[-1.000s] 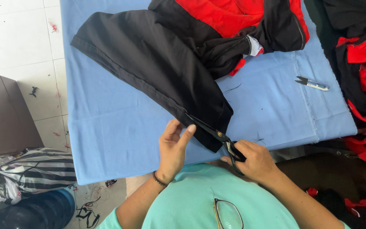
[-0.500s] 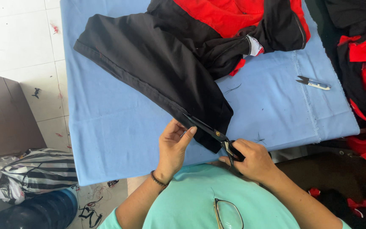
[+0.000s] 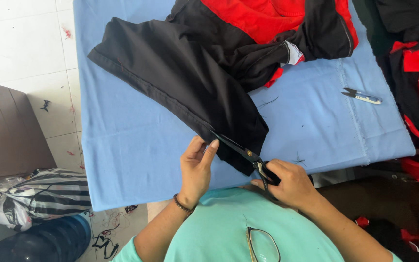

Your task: The person uses a seam ripper to remove stitches from the collar and sleeve of a red and black jacket. They then use scissors to cut the sleeve seam and trim the fabric.

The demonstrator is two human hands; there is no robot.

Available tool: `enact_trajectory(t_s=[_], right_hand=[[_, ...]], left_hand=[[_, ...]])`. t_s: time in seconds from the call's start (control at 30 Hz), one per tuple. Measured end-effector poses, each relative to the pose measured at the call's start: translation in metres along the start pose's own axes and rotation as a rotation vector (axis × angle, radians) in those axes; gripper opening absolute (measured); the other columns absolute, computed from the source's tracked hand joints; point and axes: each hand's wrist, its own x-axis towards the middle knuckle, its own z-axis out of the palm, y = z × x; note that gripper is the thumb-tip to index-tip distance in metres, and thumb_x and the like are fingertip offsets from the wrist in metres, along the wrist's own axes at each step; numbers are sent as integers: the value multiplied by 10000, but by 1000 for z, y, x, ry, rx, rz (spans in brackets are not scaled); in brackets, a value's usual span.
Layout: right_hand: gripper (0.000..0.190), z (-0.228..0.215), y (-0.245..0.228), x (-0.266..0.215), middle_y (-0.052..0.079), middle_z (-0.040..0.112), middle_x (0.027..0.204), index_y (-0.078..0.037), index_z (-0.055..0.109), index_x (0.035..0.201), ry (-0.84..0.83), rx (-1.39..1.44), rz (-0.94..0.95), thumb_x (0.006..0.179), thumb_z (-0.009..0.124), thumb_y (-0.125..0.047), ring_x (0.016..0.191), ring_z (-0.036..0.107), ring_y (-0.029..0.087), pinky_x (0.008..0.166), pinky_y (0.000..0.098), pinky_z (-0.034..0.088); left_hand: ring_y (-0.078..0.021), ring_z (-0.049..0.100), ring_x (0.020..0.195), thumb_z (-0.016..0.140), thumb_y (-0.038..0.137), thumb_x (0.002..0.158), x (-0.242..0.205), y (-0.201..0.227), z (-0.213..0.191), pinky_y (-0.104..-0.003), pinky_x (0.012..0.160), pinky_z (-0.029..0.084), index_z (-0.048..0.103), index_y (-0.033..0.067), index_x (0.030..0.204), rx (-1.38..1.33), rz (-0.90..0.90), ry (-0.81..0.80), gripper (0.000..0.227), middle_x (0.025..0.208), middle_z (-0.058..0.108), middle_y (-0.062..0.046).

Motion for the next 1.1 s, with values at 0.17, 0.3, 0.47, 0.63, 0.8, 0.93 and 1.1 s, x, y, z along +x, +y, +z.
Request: enact_trajectory(t_s=[0.17, 0.3, 0.47, 0.63, 0.8, 0.93, 1.1], right_hand=[[451, -3, -8, 6, -8, 579, 574, -172, 573, 702, 14, 14, -14, 713, 911, -470, 580, 670, 229, 533, 319, 528], [427, 0, -4, 5, -15, 578, 574, -173, 575, 703, 12, 10, -22, 732, 898, -450, 576, 668, 223, 534, 318, 527], [423, 1, -4, 5, -8, 581, 576, -167, 569, 704, 13, 21, -27, 743, 892, -437, 585, 673, 226, 535, 315, 530], [438, -3, -12, 11, -11, 585, 582, -166, 575, 709, 25, 48, -29, 715, 912, -446, 575, 668, 228, 523, 317, 527], [411, 3, -3, 6, 3, 560, 560, -152, 563, 693, 24, 34, -39, 762, 885, -398, 555, 656, 237, 510, 318, 517], [439, 0, -12, 7, -6, 561, 569, -164, 565, 693, 23, 30, -27, 727, 905, -440, 561, 659, 223, 508, 309, 516], [441, 0, -11, 10, -23, 591, 585, -177, 598, 723, 27, 40, -30, 703, 916, -482, 575, 670, 209, 513, 310, 524]], left_hand=[[-132, 659, 847, 749, -51, 887, -1, -5, -2, -287, 753, 606, 671, 4, 1230, -55, -25, -54, 356, 877, 661, -64], [-135, 678, 843, 740, -54, 886, -2, -8, -3, -288, 741, 616, 663, -5, 1232, -44, -30, -72, 357, 881, 680, -72], [-136, 687, 834, 733, -82, 878, -1, -31, -10, -295, 764, 621, 533, 16, 1428, -80, -25, -95, 593, 863, 680, -62], [-124, 688, 825, 756, -106, 841, -9, -31, -3, -289, 782, 632, 399, 67, 1541, -96, -58, -136, 804, 841, 637, -35], [-141, 670, 973, 771, -48, 857, -2, -6, -5, -290, 831, 619, 651, 22, 1304, -59, -10, -48, 468, 1003, 649, -52], [-133, 660, 927, 713, -36, 923, 1, -7, -8, -305, 809, 631, 704, -17, 1192, 15, 35, -18, 270, 970, 658, -69], [-154, 690, 896, 732, -77, 884, -2, -9, -6, -304, 771, 633, 677, -20, 1227, -55, 8, -64, 352, 955, 702, -93]])
